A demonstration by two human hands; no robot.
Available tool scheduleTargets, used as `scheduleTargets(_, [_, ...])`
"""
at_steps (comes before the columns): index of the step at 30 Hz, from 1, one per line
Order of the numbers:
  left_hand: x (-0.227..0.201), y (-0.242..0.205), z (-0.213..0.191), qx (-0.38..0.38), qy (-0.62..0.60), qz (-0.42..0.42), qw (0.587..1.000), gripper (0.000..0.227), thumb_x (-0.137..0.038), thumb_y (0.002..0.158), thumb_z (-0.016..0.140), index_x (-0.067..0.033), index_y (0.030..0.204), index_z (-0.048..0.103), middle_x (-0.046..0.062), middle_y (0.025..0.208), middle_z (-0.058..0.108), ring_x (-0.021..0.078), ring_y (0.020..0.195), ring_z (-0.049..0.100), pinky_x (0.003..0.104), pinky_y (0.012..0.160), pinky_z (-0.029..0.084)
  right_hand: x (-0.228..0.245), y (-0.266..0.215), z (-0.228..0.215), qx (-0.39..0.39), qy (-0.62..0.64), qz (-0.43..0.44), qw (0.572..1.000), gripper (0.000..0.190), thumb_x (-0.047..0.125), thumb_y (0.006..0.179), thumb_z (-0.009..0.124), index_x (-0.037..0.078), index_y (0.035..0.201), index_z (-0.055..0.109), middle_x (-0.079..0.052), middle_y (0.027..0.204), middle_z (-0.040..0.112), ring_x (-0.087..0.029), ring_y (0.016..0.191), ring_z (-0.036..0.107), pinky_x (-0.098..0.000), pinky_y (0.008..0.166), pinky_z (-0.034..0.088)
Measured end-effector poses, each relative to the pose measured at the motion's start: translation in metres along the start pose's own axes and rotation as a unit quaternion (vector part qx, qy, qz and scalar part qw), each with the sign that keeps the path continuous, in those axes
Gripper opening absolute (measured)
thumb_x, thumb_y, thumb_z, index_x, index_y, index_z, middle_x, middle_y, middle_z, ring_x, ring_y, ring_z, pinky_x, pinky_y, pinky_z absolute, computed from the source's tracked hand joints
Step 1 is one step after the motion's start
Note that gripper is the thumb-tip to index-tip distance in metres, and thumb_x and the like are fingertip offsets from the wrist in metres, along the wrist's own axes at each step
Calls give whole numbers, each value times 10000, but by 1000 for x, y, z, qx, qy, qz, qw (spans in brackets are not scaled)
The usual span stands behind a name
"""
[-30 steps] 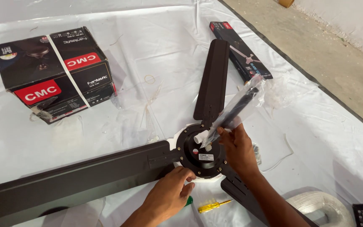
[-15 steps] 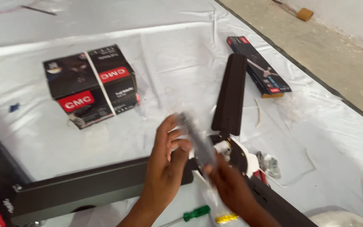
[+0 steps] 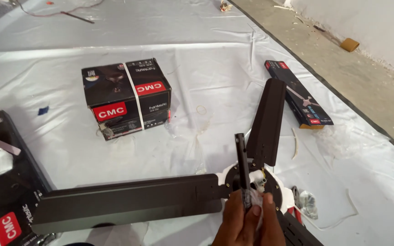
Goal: The person sits on a plastic-sheeted floor assembling a ceiling fan, aligning each blade against the motor hub and driving screws with a screwdriver to attach the blades. They then pick up a plastic-wrapped component and begin peeling off its plastic wrapping.
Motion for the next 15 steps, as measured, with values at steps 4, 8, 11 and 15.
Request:
scheduleTargets(4, [31, -11, 8, 62, 158, 34, 985, 337, -326, 1069, 572, -6, 1160, 631, 205, 935, 684, 314, 882, 672, 406, 780, 488, 96, 19, 33, -28, -126, -21, 991, 475, 388, 961, 521, 132, 1352, 603, 8, 1109, 683, -127, 989, 660, -297, 853, 457])
scheduleTargets(8, [4, -24, 17, 157, 180, -135, 962, 296, -316, 1060, 533, -59, 1205, 551, 186, 815, 666, 267, 788, 701, 394, 710, 495, 122, 45, 14, 31, -54, -43, 997, 436, 302, 992, 556, -15, 1276, 652, -90, 1030, 668, -176, 944, 646, -352, 917, 527])
scheduleTargets(11, [-38, -30, 24, 249, 244, -220, 911, 317, -329, 1104, 497, -102, 1323, 519, 225, 876, 673, 300, 800, 675, 415, 726, 484, 147, 37, 4, -16, -36, -56, 998, 418, 340, 1011, 538, 16, 1253, 643, -104, 970, 645, -198, 869, 632, -383, 786, 504])
scheduleTargets(15, [134, -64, -5, 243, 208, 15, 947, 331, -324, 1074, 588, -13, 1182, 628, 114, 1103, 751, 204, 1067, 727, 397, 900, 553, 186, 37, -11, -51, 39, -123, 990, 348, 322, 998, 548, 85, 1244, 614, -36, 963, 596, -175, 855, 613, -370, 785, 552])
Point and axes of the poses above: each hand's wrist, its own y-axis towards the middle knuckle, its own z-axis out of the palm, x = y × z, the point moved 4 cm from there along y, towards the middle knuckle
